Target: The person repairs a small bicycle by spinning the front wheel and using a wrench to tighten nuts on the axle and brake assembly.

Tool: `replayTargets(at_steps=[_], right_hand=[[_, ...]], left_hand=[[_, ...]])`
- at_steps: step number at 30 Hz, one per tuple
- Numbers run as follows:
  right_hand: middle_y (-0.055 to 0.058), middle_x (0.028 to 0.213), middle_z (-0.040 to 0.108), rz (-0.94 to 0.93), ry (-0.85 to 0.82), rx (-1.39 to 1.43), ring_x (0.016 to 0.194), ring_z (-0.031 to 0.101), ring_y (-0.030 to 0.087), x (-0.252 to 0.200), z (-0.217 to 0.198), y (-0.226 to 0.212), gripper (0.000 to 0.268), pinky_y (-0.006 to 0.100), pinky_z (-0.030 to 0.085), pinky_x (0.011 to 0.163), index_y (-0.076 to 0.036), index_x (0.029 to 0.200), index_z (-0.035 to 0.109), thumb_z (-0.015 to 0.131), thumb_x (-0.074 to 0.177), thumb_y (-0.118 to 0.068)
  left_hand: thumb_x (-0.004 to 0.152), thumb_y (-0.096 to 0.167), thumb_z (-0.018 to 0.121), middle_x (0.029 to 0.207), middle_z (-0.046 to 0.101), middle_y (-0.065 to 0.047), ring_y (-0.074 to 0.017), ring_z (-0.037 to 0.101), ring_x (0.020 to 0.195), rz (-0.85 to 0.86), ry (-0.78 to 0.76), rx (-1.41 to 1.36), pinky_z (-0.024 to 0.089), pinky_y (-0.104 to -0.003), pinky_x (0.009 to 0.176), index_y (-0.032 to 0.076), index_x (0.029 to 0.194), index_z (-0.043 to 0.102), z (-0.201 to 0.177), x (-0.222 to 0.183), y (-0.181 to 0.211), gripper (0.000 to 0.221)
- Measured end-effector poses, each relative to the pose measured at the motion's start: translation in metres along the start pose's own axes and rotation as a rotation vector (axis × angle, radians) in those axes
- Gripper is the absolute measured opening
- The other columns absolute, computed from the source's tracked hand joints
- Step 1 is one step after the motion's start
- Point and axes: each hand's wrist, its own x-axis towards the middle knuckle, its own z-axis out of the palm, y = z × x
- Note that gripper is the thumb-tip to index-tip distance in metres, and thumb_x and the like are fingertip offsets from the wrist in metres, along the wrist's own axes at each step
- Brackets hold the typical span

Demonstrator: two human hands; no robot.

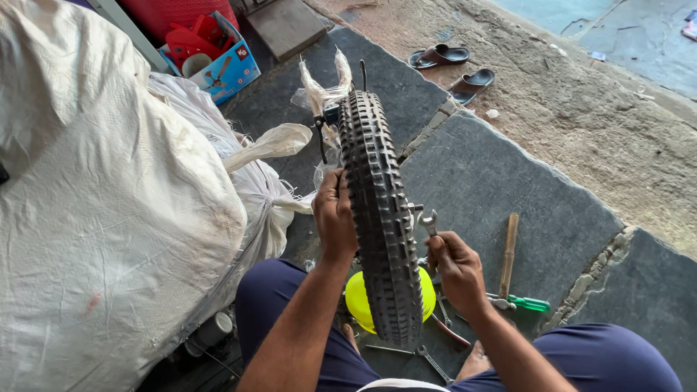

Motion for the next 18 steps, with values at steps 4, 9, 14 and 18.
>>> replayTargets(at_steps=[4,9,14,18], right_hand=[[-0.003,0.078,0.059,-0.260,0.087,-0.236,0.067,0.051,0.007,0.012,0.011,0.001,0.027,0.024,0.046,0.055,-0.009,0.126,0.069,0.059,0.102,-0.016],[0.003,0.102,0.057,-0.596,0.121,-0.212,0.089,0.053,0.010,0.020,0.031,-0.003,0.037,0.026,0.049,0.075,-0.009,0.146,0.058,0.055,0.109,-0.010],[0.001,0.099,0.058,-0.575,0.137,-0.286,0.087,0.055,0.010,0.008,0.033,-0.005,0.038,0.026,0.050,0.074,-0.010,0.145,0.058,0.054,0.108,-0.008],[0.003,0.090,0.055,-0.421,0.241,-0.381,0.079,0.051,0.013,-0.021,0.019,0.003,0.035,0.026,0.046,0.069,-0.007,0.140,0.065,0.060,0.105,-0.007]], left_hand=[[0.107,0.021,0.050,0.078,0.063,-0.002,-0.0104,0.057,0.069,-0.034,-0.018,-0.011,0.048,-0.030,0.064,0.004,0.093,0.065,-0.001,0.002,-0.001,0.027],[0.107,0.021,0.051,0.077,0.062,-0.002,-0.0109,0.056,0.069,-0.025,-0.005,-0.007,0.046,-0.030,0.063,0.004,0.093,0.066,0.001,0.000,-0.002,0.026],[0.106,0.020,0.050,0.075,0.059,-0.003,-0.0114,0.052,0.067,-0.031,-0.007,-0.001,0.043,-0.031,0.062,0.004,0.095,0.066,-0.002,0.001,0.000,0.025],[0.104,0.019,0.049,0.072,0.053,-0.004,-0.0128,0.046,0.064,0.002,0.003,0.090,0.038,-0.033,0.059,0.003,0.097,0.066,-0.004,-0.001,-0.010,0.024]])
